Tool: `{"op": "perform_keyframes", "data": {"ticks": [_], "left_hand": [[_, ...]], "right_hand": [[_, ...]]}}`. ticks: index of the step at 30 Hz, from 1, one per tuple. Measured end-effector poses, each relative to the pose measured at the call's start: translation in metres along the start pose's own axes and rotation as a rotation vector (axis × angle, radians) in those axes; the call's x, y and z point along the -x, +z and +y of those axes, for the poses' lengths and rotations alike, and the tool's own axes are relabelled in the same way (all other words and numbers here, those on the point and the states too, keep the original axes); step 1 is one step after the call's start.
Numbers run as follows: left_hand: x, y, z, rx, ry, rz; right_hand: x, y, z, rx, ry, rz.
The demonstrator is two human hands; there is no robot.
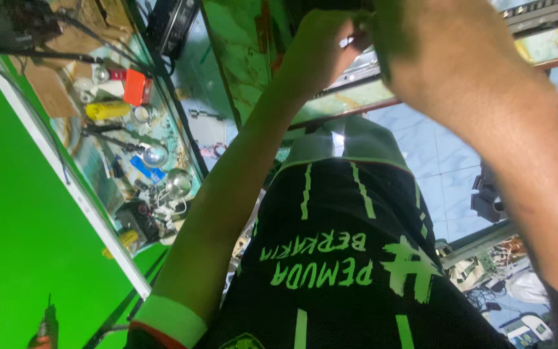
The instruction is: The person uses a screwdriver to unscrew several screws from a metal panel inside an electronic musical keyboard. They then use their hands to detach a ribbon cable and lift the metal plate away from the internal circuit boards.
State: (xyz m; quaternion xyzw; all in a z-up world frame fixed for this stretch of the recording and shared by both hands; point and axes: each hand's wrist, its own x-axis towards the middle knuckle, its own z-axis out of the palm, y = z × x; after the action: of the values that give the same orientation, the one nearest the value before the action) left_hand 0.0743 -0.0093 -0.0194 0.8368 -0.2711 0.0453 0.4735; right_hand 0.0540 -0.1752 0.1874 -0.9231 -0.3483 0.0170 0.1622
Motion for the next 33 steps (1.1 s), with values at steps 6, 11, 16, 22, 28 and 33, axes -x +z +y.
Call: {"op": "perform_keyframes", "data": {"ticks": [6, 11, 16, 22, 28, 33], "left_hand": [[0.026, -0.002, -0.005, -0.182, -0.093, -0.101], [0.044, -0.006, 0.006, -0.938, 0.338, -0.079], [0.031, -0.012, 0.022, -0.464, -0.240, -0.322], [0.034, -0.017, 0.037, 0.060, -0.099, 0.082], [0.039, 0.001, 0.037, 0.115, -0.364, 0.066], [0.029, 0.016, 0.038, 0.088, -0.178, 0.160]], "right_hand": [[0.009, 0.006, 0.000, -0.004, -0.163, 0.061], [0.023, 0.016, 0.002, -0.053, -0.154, 0.074], [0.023, 0.045, 0.001, -0.206, -0.018, 0.272], [0.020, 0.060, -0.018, -0.279, -0.013, 0.279], [0.018, 0.050, 0.019, -0.419, -0.075, 0.115], [0.021, 0.055, 0.036, -0.435, -0.185, 0.335]]}}
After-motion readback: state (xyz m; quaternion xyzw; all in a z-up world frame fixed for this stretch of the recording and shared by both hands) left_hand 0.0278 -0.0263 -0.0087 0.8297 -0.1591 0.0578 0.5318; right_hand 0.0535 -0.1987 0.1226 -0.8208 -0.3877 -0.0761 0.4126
